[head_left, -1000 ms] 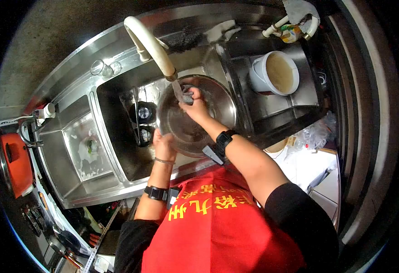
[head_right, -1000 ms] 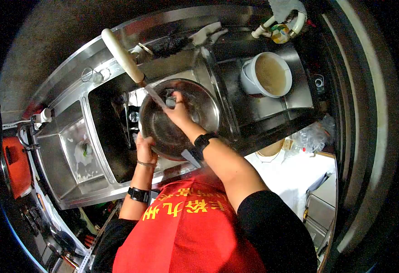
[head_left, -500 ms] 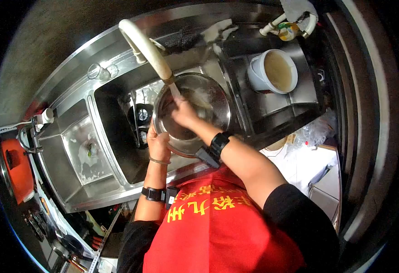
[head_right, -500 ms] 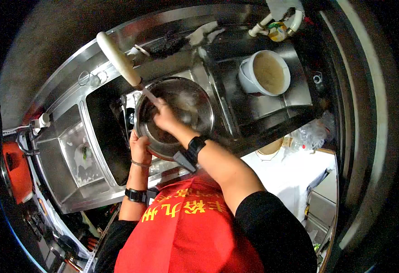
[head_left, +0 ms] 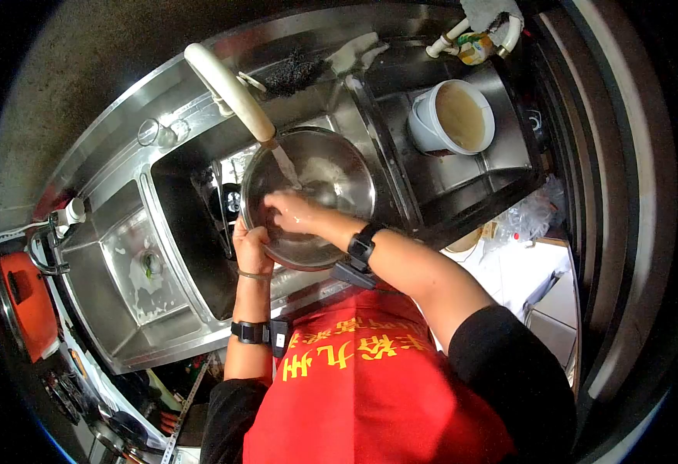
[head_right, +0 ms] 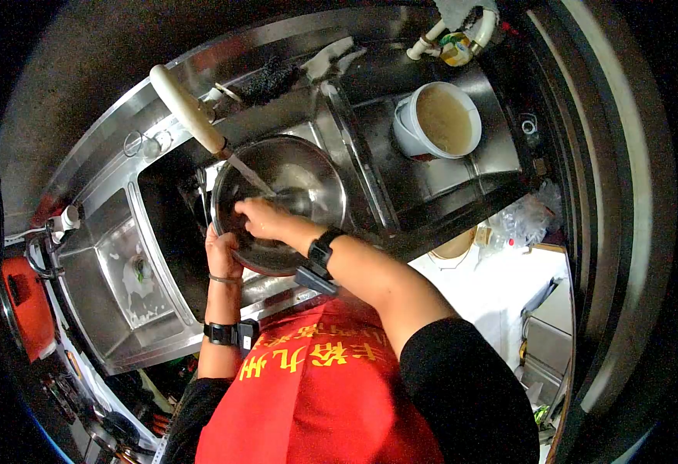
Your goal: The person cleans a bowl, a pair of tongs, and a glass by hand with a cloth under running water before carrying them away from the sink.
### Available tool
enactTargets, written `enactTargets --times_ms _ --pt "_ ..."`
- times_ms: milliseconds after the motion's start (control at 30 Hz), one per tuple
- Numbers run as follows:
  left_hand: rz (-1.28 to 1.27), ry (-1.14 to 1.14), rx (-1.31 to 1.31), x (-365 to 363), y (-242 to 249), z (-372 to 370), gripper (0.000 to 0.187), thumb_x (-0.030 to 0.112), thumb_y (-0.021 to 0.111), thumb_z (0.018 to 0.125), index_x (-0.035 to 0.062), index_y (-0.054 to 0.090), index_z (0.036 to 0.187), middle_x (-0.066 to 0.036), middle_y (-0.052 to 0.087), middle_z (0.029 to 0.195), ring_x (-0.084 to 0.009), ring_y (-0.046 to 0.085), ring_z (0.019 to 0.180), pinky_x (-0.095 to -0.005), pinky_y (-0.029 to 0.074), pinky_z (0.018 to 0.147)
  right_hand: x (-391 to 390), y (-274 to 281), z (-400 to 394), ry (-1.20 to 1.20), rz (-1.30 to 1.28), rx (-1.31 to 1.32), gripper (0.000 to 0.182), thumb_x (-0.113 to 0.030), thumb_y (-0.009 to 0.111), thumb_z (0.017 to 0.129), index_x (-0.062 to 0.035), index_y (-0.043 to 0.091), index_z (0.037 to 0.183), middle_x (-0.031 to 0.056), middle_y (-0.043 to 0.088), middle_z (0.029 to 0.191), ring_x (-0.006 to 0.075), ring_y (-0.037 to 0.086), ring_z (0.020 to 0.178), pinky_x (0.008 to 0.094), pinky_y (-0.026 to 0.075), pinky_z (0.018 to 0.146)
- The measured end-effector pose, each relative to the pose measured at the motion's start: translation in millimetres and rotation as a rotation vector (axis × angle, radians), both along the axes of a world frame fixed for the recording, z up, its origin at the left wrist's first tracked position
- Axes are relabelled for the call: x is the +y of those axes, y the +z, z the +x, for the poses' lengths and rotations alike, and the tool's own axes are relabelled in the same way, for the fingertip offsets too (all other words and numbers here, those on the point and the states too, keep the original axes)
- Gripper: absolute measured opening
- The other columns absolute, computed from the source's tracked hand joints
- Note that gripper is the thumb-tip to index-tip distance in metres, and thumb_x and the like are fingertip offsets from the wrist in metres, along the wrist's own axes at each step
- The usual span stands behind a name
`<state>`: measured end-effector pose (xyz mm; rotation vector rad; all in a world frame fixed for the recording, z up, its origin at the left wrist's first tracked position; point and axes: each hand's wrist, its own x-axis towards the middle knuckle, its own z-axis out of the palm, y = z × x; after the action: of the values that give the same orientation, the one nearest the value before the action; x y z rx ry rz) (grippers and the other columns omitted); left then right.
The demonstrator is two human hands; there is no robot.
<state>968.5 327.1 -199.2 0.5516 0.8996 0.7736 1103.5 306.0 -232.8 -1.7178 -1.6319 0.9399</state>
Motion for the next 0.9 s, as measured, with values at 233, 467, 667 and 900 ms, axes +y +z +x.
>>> enactTargets --times_ms 233,467,667,900 --pt "0.14 0.058 0.088 16.5 -21.3 -22.1 0.04 -0.013 0.036 0.058 0.0007 0.055 0.09 -0.001 0.055 0.079 -0.0104 0.049 0.061 -0.0195 0.039 0.051 -30.7 15.1 38.3 -0.286 0.173 0.142 0.013 0.004 0.052 0.064 -0.0059 0.049 0.072 0.0089 0.051 0.071 0.0265 0.049 0.067 0.0321 0.04 0.059" --pt "0.087 0.062 0.106 12.0 -14.4 -10.8 0.066 -0.014 0.036 0.058 0.0024 0.045 0.121 -0.003 0.059 0.095 -0.0114 0.055 0.075 -0.0209 0.044 0.064 -26.9 34.0 53.6 -0.474 -0.015 0.586 0.014 0.008 0.048 0.065 -0.0042 0.045 0.071 -0.0029 0.042 0.069 0.0047 0.04 0.062 0.0196 0.033 0.055" --pt "0.102 0.044 0.1 9.8 -14.8 -11.9 0.065 -0.014 0.036 0.059 0.0037 0.046 0.121 -0.003 0.059 0.093 -0.0116 0.055 0.071 -0.0199 0.044 0.06 -34.2 3.7 58.2 -0.586 0.016 -0.083 0.031 0.008 0.055 0.06 -0.0037 0.052 0.089 0.0107 0.055 0.09 0.0254 0.054 0.083 0.0327 0.043 0.074" --pt "0.063 0.004 -0.036 -10.5 -5.7 -3.6 0.06 -0.012 0.04 0.063 0.0036 0.045 0.121 -0.004 0.058 0.091 -0.0144 0.058 0.079 -0.027 0.05 0.074 -19.9 -32.2 32.9 -0.544 -0.425 -0.137 0.068 -0.016 0.066 0.065 0.0029 0.029 0.119 0.0281 0.041 0.113 0.0394 0.041 0.108 0.0392 0.038 0.089"
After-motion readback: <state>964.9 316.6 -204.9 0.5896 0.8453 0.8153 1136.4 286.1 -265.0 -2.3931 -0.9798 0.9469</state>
